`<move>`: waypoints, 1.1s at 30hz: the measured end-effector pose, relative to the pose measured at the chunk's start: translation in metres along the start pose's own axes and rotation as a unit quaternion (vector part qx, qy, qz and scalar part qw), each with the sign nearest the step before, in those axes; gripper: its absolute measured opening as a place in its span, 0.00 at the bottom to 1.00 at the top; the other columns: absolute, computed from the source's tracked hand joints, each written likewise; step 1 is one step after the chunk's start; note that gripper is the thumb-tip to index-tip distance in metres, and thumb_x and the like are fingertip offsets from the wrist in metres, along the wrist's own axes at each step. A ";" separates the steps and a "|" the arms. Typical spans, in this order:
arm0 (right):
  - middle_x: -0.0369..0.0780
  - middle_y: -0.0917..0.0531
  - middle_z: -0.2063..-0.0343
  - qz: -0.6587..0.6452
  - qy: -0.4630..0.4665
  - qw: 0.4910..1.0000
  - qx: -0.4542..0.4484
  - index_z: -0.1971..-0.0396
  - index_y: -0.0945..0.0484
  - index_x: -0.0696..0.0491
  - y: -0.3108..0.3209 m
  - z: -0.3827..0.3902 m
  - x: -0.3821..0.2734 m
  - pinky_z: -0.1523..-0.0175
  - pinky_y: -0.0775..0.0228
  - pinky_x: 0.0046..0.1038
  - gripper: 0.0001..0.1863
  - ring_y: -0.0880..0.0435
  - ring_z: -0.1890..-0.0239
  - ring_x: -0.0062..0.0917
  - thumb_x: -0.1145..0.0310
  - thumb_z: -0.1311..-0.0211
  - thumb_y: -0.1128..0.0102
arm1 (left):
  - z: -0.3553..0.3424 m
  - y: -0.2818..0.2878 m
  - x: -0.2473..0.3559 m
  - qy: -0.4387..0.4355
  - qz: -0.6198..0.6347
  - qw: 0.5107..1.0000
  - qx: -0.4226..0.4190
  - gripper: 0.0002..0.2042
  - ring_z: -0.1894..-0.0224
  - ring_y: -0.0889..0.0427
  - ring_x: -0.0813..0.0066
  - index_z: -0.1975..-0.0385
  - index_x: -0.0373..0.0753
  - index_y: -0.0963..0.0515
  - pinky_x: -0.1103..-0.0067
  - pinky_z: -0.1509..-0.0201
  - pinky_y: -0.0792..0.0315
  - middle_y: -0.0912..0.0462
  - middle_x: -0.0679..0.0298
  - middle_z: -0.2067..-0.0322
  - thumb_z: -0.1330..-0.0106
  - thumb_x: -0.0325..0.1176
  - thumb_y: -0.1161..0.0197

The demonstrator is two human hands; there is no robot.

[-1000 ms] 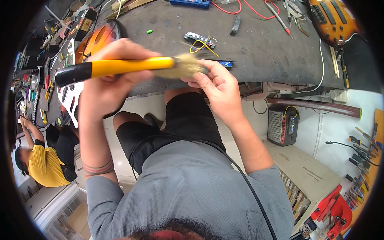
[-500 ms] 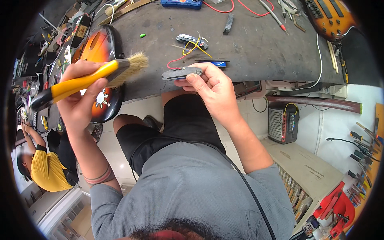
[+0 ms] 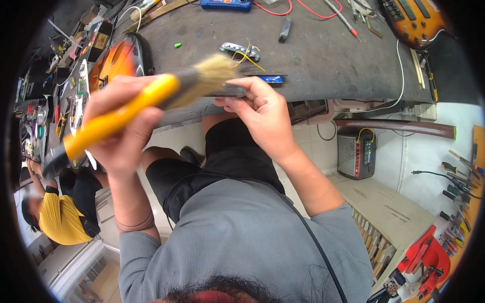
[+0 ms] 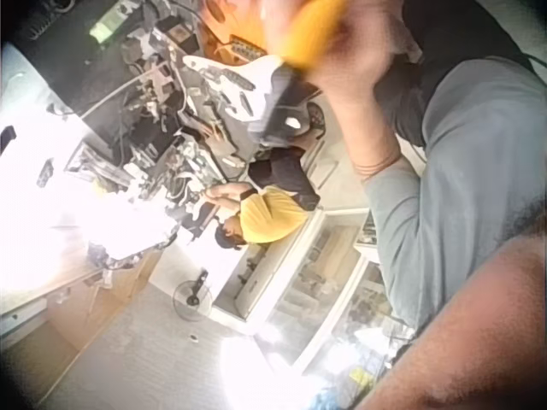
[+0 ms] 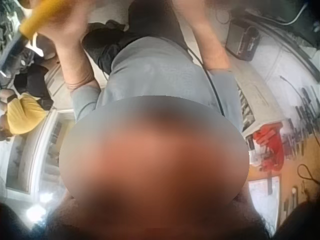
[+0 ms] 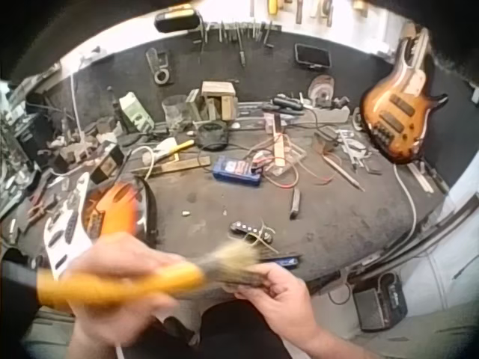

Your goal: The person tests the electronic guitar pickups using multimeter probes, then uses a yellow-handled brush to clean the surface of the pickups and the pickguard before holding the pickguard assembly to look at the internal wiring.

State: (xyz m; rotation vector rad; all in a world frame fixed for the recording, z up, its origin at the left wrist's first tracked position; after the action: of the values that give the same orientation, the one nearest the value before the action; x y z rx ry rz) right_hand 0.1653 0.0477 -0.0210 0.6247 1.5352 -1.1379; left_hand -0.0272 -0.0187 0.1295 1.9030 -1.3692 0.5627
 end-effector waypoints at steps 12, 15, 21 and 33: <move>0.44 0.10 0.51 0.170 0.101 0.980 -0.020 0.44 0.20 0.63 -0.009 -0.002 -0.021 0.43 0.16 0.26 0.14 0.10 0.52 0.24 0.84 0.26 0.42 | -0.008 -0.018 0.043 -0.111 -0.107 0.984 -0.092 0.19 0.60 0.11 0.56 0.55 0.36 0.17 0.68 0.55 0.18 0.08 0.52 0.59 0.45 0.29 0.19; 0.42 0.10 0.50 0.182 0.102 0.978 -0.022 0.44 0.20 0.62 -0.011 -0.001 -0.025 0.42 0.16 0.27 0.14 0.10 0.51 0.24 0.85 0.26 0.43 | 0.000 -0.035 0.027 -0.094 -0.163 0.966 -0.178 0.20 0.61 0.11 0.56 0.53 0.35 0.16 0.69 0.56 0.18 0.08 0.52 0.59 0.46 0.28 0.19; 0.45 0.10 0.51 0.059 0.029 0.998 -0.008 0.44 0.20 0.63 -0.014 -0.003 -0.005 0.43 0.15 0.28 0.13 0.09 0.49 0.25 0.82 0.25 0.40 | -0.002 -0.005 0.039 -0.110 -0.208 0.969 -0.072 0.16 0.66 0.14 0.60 0.62 0.33 0.14 0.71 0.63 0.18 0.10 0.56 0.65 0.53 0.26 0.23; 0.41 0.09 0.52 0.192 0.104 0.976 -0.010 0.45 0.19 0.62 -0.015 -0.002 -0.028 0.43 0.15 0.27 0.13 0.09 0.51 0.24 0.80 0.26 0.38 | -0.005 -0.030 0.035 -0.120 -0.209 0.961 -0.139 0.17 0.64 0.14 0.59 0.60 0.34 0.15 0.71 0.61 0.18 0.10 0.58 0.62 0.51 0.29 0.23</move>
State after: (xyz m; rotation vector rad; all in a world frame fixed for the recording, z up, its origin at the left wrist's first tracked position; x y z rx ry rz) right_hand 0.1597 0.0480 0.0108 1.0048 1.5130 -0.7802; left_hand 0.0134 -0.0308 0.1481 1.9877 -1.0706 -0.0683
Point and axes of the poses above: each hand's wrist, its own z-axis away from the middle knuckle, its own y-axis out of the back of the hand, x = y × z, the point moved 9 cm from there along -z, towards the middle knuckle
